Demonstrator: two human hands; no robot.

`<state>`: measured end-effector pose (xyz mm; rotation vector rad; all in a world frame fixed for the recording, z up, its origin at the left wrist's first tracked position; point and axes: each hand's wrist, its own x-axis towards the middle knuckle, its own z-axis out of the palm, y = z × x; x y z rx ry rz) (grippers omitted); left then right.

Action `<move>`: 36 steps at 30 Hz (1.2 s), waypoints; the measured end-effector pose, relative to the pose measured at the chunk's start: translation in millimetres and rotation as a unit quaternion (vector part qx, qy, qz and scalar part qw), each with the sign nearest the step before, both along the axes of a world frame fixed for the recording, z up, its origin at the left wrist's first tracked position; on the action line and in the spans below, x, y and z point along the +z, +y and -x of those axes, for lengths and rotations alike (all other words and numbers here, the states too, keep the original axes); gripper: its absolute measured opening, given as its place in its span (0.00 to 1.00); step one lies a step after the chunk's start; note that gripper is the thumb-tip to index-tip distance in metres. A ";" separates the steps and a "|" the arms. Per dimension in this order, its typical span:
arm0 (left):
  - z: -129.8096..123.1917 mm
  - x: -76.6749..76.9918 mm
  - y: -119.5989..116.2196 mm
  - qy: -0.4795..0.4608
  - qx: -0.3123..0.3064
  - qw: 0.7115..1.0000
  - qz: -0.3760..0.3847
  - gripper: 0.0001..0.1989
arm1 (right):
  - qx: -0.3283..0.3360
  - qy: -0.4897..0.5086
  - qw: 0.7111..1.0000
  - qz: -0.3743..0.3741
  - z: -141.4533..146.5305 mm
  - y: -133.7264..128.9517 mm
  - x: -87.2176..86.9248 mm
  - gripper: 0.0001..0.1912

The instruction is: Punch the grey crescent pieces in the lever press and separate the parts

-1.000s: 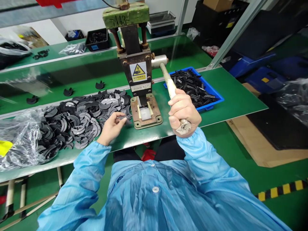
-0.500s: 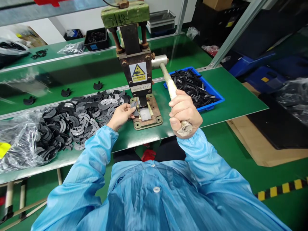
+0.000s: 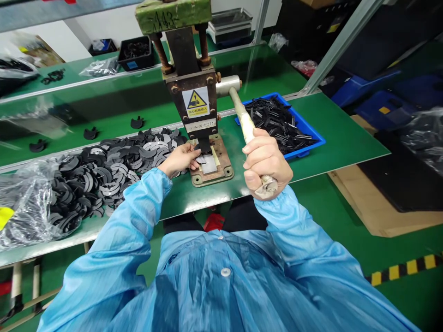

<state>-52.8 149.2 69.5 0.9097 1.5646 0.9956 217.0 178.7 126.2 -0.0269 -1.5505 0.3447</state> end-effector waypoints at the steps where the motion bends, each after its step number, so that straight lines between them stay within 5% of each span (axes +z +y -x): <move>1: 0.6 1.0 1.3 0.002 -0.002 1.000 0.001 0.20 | 0.000 0.002 1.000 -0.001 0.3 -0.1 0.2 0.12; 12: -11.2 23.2 7.7 0.082 -0.015 0.996 0.038 0.12 | 0.006 0.017 1.000 -0.009 3.5 -3.1 2.4 0.13; 21: -15.7 20.1 10.1 0.094 -0.009 0.994 0.063 0.05 | 0.004 0.018 1.000 -0.004 4.2 -2.1 -1.0 0.13; 26: -18.1 19.5 8.8 0.083 -0.003 0.994 0.077 0.10 | 0.010 0.015 1.000 -0.009 1.4 -2.0 1.1 0.12; 30: -14.5 24.5 -9.8 0.072 -0.031 0.997 0.002 0.14 | 0.003 -0.020 1.000 -0.007 -2.9 -2.1 3.4 0.12; 33: 11.1 25.3 -36.0 0.069 -0.069 0.993 -0.074 0.18 | -0.008 -0.017 1.000 -0.010 -2.5 -2.3 4.8 0.13; 36: 49.3 18.2 -65.2 0.219 -0.025 0.969 -0.112 0.22 | -0.013 -0.003 1.000 -0.008 -0.7 -2.4 4.2 0.13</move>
